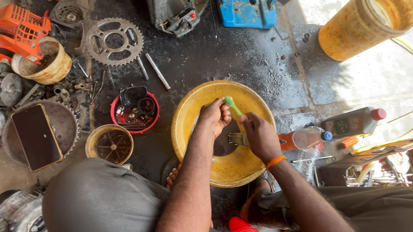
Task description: The person sits on the workshop floor with a yellow basin and scrubs small metal mechanical parts with a toothbrush in liquid. They pour liquid from a plastic bottle over the parts, continue scrubbing, and later work on a larger black component, turning it while brushing.
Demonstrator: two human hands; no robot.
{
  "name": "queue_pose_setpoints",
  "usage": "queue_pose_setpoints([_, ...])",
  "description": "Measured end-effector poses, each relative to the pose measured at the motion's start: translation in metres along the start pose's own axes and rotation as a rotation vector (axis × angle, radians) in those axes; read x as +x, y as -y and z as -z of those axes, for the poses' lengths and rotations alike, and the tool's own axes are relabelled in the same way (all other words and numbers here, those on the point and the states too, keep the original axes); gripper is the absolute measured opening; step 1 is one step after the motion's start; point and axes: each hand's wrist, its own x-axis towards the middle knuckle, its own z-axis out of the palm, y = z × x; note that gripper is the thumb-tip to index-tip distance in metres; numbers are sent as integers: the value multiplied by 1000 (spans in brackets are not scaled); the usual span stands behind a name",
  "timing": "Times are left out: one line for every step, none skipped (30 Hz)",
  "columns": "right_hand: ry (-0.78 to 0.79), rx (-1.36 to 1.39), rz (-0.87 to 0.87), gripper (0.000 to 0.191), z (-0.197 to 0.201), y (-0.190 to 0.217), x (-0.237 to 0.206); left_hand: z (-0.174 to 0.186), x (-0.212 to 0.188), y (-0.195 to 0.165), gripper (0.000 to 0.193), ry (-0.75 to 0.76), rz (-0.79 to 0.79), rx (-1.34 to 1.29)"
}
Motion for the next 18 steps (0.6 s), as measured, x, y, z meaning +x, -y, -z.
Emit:
queue_pose_setpoints([-8,11,-34,33,1,2,-1,0,-1,0,21,-1,14,-12])
queue_pose_setpoints([-15,26,-64,33,1,4,-1,0,-2,0,21,-4,25,-22])
queue_pose_setpoints([-8,6,-50,33,2,6,-2,1,-3,0,21,-11,38,-30])
queue_pose_setpoints([-2,-14,-38,34,2,7,-2,1,-4,0,22,7,38,-23])
queue_pose_setpoints([4,-35,-21,34,2,8,-3,2,-4,1,23,27,33,-18])
queue_pose_setpoints([7,-54,-53,35,3,9,-2,2,-4,1,26,48,28,-13])
queue_pose_setpoints([9,-75,-90,35,3,10,-3,3,-4,2,24,50,34,-36])
queue_pose_setpoints([11,-95,-124,35,3,10,-3,3,-2,2,22,52,38,-58])
queue_pose_setpoints([0,-94,-60,35,2,10,-4,4,-2,3,20,50,40,-80])
queue_pose_setpoints([-12,-94,-3,35,1,9,-4,4,0,3,21,50,47,-77])
queue_pose_setpoints([-26,-96,55,35,0,9,-5,5,1,3,22,53,54,-73])
queue_pose_setpoints([-29,-120,6,35,0,8,-5,5,2,3,23,56,57,-71])
queue_pose_setpoints([-31,-146,-43,35,-2,8,-5,5,3,4,21,50,57,-79])
queue_pose_setpoints([-30,-170,-88,35,-2,8,-5,5,4,4,19,43,54,-89])
queue_pose_setpoints([-18,-162,-47,35,-3,7,-5,5,4,4,18,30,55,-98])
queue_pose_setpoints([-11,-157,-16,36,-4,6,-4,5,4,4,18,34,68,-101])
queue_pose_setpoints([-9,-154,21,36,-4,5,-3,6,5,5,18,43,77,-105])
queue_pose_setpoints([-39,-129,-9,35,-4,4,-1,6,6,5,18,53,79,-110])
